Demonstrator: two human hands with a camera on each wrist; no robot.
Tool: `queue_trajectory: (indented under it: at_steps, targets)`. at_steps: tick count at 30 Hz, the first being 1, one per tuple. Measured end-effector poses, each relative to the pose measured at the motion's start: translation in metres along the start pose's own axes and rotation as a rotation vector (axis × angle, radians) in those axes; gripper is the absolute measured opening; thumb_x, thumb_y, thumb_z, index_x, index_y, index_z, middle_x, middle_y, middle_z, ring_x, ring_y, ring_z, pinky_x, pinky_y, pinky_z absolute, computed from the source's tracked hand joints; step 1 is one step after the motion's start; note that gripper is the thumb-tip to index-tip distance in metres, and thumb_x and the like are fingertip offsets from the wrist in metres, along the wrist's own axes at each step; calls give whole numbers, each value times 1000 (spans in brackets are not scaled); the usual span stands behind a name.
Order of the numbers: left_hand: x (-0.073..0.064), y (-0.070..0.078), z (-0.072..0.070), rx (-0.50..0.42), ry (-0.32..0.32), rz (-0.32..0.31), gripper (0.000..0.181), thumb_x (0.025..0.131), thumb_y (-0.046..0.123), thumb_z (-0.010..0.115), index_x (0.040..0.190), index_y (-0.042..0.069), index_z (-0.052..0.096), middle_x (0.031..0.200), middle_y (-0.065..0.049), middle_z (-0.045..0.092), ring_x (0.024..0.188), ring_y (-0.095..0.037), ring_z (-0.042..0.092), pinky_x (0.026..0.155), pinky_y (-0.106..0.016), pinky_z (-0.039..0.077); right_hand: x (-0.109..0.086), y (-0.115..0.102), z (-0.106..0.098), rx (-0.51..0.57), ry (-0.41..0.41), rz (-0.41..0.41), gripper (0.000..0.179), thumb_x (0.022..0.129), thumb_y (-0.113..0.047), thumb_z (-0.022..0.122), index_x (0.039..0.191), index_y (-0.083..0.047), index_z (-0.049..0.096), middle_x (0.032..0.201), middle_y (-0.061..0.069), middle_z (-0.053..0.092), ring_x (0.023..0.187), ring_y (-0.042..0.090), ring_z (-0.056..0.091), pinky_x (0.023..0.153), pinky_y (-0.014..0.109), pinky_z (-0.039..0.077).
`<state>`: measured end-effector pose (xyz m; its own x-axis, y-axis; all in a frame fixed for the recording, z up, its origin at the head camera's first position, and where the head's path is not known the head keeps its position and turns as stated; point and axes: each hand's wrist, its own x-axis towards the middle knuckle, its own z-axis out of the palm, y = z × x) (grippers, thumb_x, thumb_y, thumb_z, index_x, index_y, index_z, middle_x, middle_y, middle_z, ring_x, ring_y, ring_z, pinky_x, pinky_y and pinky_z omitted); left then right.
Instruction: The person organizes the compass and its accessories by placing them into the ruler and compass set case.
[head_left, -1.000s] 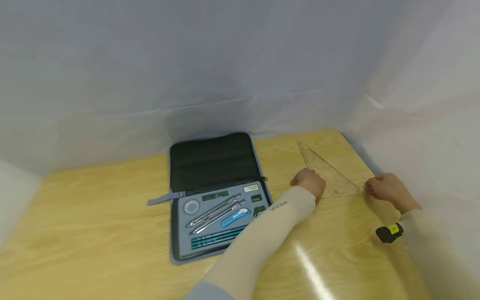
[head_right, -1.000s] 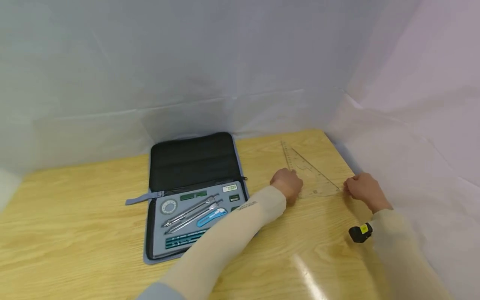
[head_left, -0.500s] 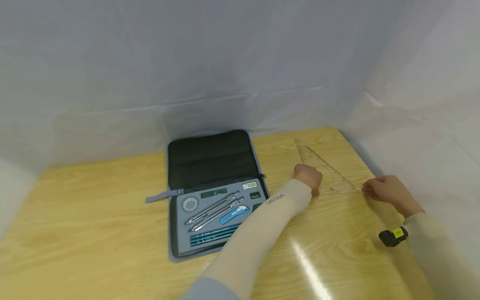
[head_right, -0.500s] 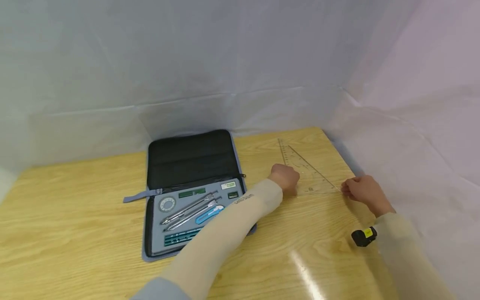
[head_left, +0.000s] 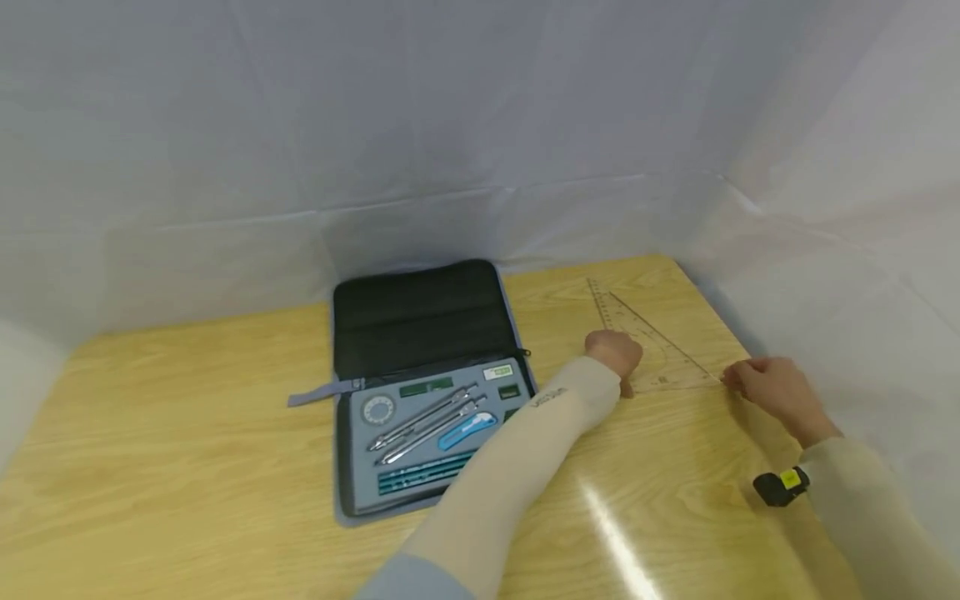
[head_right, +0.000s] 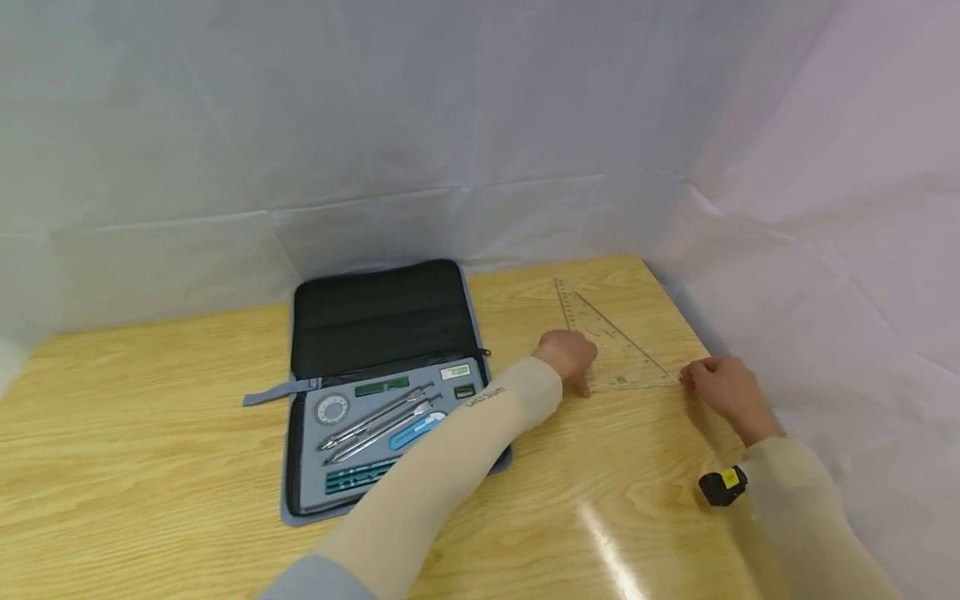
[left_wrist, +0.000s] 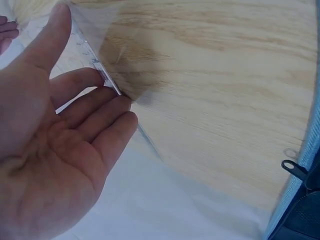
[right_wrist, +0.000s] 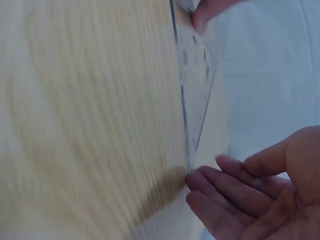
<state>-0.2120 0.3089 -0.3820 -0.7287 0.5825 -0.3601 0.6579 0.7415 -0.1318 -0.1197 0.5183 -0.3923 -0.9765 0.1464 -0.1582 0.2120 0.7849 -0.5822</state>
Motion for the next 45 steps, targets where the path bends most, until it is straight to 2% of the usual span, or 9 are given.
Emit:
queue_trajectory:
  at_steps: [4,6,11,14,25,33,38,43,45]
  targets:
    - [1,2,-2,-13,-1,-19,57,78,51,70,130,32,56,127,13,56,113,-10,54,84,-26,47,1,-5,9,10,33,-7,49,101,-27,31,115,8,63,111,24,64,100,36,61,79,44,51]
    - [3,3,-3,-15,4,-26,57,79,50,70,131,32,56,127,12,56,113,-10,54,85,-27,47,2,-5,9,23,43,-17,48,101,-26,32,113,8,64,109,23,64,95,29,64,77,40,52]
    - [6,5,-4,-14,18,-48,55,79,49,71,130,31,58,124,12,59,109,-9,56,82,-26,48,4,1,1,275,-90,11,49,104,-23,32,123,20,49,115,26,61,92,13,66,81,32,53]
    - [8,7,-2,-16,32,-46,57,78,50,71,130,32,58,123,12,60,108,-10,57,80,-27,49,1,5,-4,342,-152,44,50,104,-22,33,126,22,43,115,24,61,91,9,66,82,31,53]
    - [16,20,2,-14,63,-68,64,73,53,73,132,33,57,128,13,56,110,-10,55,84,-26,48,-10,3,6,461,-154,46,48,104,-19,37,127,23,42,114,23,63,94,11,66,84,33,52]
    - [18,21,5,-9,98,-64,62,70,55,76,127,35,61,123,14,60,109,-9,56,81,-27,49,-9,-7,7,575,-197,102,49,104,-18,36,131,23,36,110,14,66,96,13,66,85,33,51]
    - [17,17,7,-13,106,-56,59,70,55,76,124,35,62,122,14,61,108,-9,57,80,-26,49,-1,-17,10,625,-227,124,48,103,-15,36,131,24,34,103,9,67,92,11,66,84,31,51]
    - [14,4,12,-23,135,-31,46,69,57,76,105,29,67,113,13,64,102,-10,59,78,-28,50,9,-21,16,714,-268,162,44,103,-11,35,130,24,34,98,8,68,90,13,67,84,32,52]
    - [13,0,13,-13,142,-10,47,69,59,75,103,27,66,111,13,64,102,-10,58,79,-28,50,11,-21,18,749,-282,180,44,103,-11,34,131,23,33,98,8,68,91,14,67,85,32,51]
